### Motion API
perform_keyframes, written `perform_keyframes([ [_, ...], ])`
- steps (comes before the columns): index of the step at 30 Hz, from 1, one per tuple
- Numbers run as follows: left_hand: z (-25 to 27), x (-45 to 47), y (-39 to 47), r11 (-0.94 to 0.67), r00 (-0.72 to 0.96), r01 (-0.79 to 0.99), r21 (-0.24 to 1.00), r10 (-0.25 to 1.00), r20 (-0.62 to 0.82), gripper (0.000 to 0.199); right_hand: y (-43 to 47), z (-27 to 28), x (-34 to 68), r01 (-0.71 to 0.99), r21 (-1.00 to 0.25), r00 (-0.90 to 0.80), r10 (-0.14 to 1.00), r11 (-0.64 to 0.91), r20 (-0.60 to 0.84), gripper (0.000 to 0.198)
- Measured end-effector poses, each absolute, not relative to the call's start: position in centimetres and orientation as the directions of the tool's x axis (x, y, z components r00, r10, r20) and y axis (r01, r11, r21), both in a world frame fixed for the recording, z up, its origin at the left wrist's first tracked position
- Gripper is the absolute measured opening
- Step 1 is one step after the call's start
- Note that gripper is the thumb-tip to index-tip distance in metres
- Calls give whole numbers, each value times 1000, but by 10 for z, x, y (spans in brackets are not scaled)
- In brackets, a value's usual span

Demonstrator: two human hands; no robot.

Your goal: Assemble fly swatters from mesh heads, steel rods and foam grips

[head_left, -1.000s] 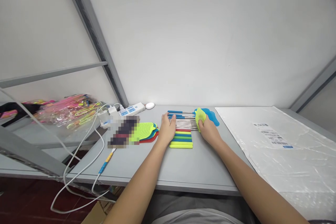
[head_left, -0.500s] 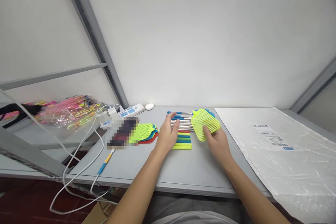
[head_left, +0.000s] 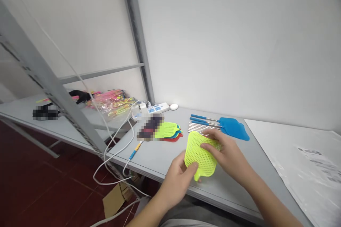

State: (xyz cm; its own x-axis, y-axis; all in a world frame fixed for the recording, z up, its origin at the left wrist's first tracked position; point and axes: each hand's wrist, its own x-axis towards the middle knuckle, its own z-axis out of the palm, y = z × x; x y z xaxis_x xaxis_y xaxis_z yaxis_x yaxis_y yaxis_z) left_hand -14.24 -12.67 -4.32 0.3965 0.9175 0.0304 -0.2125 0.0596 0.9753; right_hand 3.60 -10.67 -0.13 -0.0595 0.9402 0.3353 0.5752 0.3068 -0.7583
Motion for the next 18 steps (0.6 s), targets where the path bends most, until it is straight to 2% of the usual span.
perform_keyframes([
  [2,-44,-148,-127,166,396,-273,948,917,-47,20,-97,8,14,684,-607,-94,874,405,477,30],
  [4,-44,-148,-123,198,265,-435,878,960,-85,20,-91,15,-9,741,-508,-87,813,439,575,38],
  [6,-43,-145,-117,161,120,-593,789,987,-110,22,-89,15,-29,749,-511,-75,819,423,569,48],
  [8,-42,-143,-111,106,52,-647,755,994,-96,24,-88,9,-44,727,-553,-117,867,407,484,59],
  [10,-43,-141,-107,37,25,-612,790,999,-27,26,-87,0,-53,728,-556,-181,894,402,410,72],
  [13,-49,-140,-105,-88,-56,-471,878,996,70,30,-81,-6,-58,762,-482,-270,889,432,370,95],
  [15,-53,-142,-104,-114,-101,-381,918,992,81,33,-76,-2,-58,773,-438,-337,881,460,331,101],
  [18,-57,-147,-100,-98,-85,-329,939,994,74,32,-66,8,-61,799,-386,-382,886,460,264,101],
])
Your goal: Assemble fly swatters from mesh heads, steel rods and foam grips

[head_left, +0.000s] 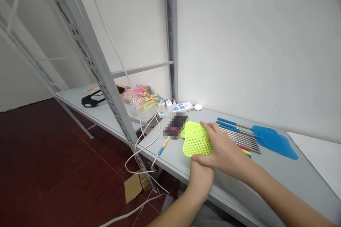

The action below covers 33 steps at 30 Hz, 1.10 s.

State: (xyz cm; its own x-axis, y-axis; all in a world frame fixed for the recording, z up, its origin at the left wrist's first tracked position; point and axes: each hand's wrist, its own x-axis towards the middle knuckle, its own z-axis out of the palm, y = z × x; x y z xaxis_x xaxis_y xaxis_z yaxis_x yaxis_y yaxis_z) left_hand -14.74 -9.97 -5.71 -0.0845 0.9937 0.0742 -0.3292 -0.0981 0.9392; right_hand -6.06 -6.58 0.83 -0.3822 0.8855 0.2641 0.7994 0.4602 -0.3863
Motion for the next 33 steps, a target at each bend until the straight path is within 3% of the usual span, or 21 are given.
perform_keyframes([
  [3,-57,-155,-92,-61,-33,-368,928,998,53,24,-51,14,-70,857,-362,-316,928,368,196,89],
  [6,-56,-163,-86,-21,2,-477,878,1000,25,33,-29,10,-80,885,-381,-233,963,268,137,71],
  [10,-56,-175,-85,39,106,-495,868,994,16,29,6,3,-84,874,-411,-235,966,259,108,45],
  [13,-56,-187,-87,-3,139,-267,964,989,42,22,28,0,-81,860,-432,-263,961,272,80,41],
  [15,-56,-196,-86,-170,77,-2,985,983,169,21,40,-2,-79,856,-445,-271,961,264,49,41],
  [17,-56,-204,-82,-366,43,279,888,928,369,22,48,-6,-79,863,-443,-260,965,243,22,42],
  [19,-57,-210,-76,-463,70,509,726,863,501,26,55,-11,-81,875,-427,-250,968,229,8,42],
  [22,-63,-211,-68,-402,116,731,551,869,481,40,59,-19,-86,890,-388,-261,965,238,-7,40],
  [26,-70,-206,-64,-317,147,845,430,912,382,50,57,-27,-86,920,-310,-255,967,238,-15,41],
  [33,-69,-206,-65,-281,141,876,393,926,349,46,42,-22,-76,911,-211,-356,934,355,34,41],
])
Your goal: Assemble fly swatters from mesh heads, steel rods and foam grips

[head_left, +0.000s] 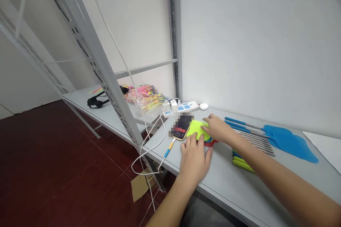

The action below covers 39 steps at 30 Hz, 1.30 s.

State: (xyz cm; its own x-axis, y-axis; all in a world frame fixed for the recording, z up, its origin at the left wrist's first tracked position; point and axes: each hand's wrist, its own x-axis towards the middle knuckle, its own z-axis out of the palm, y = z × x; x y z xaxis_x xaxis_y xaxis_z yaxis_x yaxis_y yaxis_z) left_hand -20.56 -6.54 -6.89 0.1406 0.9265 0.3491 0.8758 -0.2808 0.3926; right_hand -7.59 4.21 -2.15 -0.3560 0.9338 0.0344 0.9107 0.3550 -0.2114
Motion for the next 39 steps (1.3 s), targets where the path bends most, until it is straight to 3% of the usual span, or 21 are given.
perform_keyframes([
  [6,-74,-204,-63,-271,136,900,341,918,372,45,33,-23,-67,838,-187,-523,852,513,-2,39],
  [24,-76,-204,-62,-268,169,936,228,911,376,46,21,-23,-30,800,-183,-569,819,572,71,52],
  [27,-77,-205,-61,-282,179,935,215,899,399,46,9,-18,15,826,-207,-507,852,524,135,53],
  [34,-77,-205,-55,-323,220,931,170,868,446,43,11,-20,139,941,-254,-197,973,221,116,45],
  [39,-72,-191,-60,-422,308,893,158,829,467,40,38,-30,160,961,-193,-181,977,200,110,36],
])
